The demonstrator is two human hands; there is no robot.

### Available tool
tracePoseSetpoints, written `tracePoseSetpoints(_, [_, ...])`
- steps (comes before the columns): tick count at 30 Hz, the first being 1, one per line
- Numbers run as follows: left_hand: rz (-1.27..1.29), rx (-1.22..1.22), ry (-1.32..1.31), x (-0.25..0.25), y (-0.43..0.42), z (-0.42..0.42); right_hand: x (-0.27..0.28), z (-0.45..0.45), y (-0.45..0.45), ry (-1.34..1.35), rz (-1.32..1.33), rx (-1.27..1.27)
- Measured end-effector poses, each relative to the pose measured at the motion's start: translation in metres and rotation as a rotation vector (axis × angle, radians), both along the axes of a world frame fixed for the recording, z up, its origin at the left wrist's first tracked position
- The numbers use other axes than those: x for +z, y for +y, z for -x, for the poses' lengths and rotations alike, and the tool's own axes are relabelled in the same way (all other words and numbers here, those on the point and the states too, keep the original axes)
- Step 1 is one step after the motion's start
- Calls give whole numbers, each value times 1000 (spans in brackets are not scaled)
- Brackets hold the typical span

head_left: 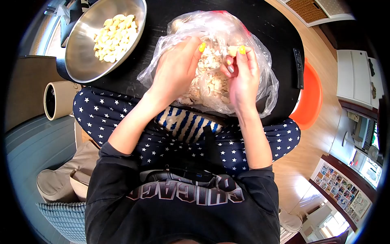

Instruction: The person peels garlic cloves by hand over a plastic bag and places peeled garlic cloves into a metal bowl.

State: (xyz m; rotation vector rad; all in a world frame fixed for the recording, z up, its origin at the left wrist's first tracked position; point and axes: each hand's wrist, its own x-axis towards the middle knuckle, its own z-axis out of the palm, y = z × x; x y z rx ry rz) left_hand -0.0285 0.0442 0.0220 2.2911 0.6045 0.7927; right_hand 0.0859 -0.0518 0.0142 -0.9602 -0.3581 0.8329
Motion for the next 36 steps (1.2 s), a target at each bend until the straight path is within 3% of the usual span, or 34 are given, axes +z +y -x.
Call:
tracePoseSetpoints(5, [-102,-33,19,2,4,0,2,-16,-1,-71,38,74])
tracePoseSetpoints(7, [-141,-45,2,4,5,1,14,-16,-1,-305,273,68])
tracePoseSetpoints(11, [-127,-39,-46,8,12,4,13,-25,1,-621,280,86])
tracePoseSetpoints(17, [44,-8,1,18,17,7,18,-30,2,-788,318,109])
tracePoseSetpoints(20, [-4,-12,-21,16,19,7,18,-30,7,-924,324,68])
tracePoseSetpoints(23, [168,-112,-1,20,12,4,19,-21,9,-931,270,113])
tracePoseSetpoints(28, [135,-20,-38,18,9,4,22,-13,11,-905,274,78])
tracePoseSetpoints(33, [125,-44,-84,12,6,4,15,-9,13,-1224,227,-113])
tracePoseSetpoints(36, [205,-46,-72,14,7,5,16,-6,12,-1150,272,-108])
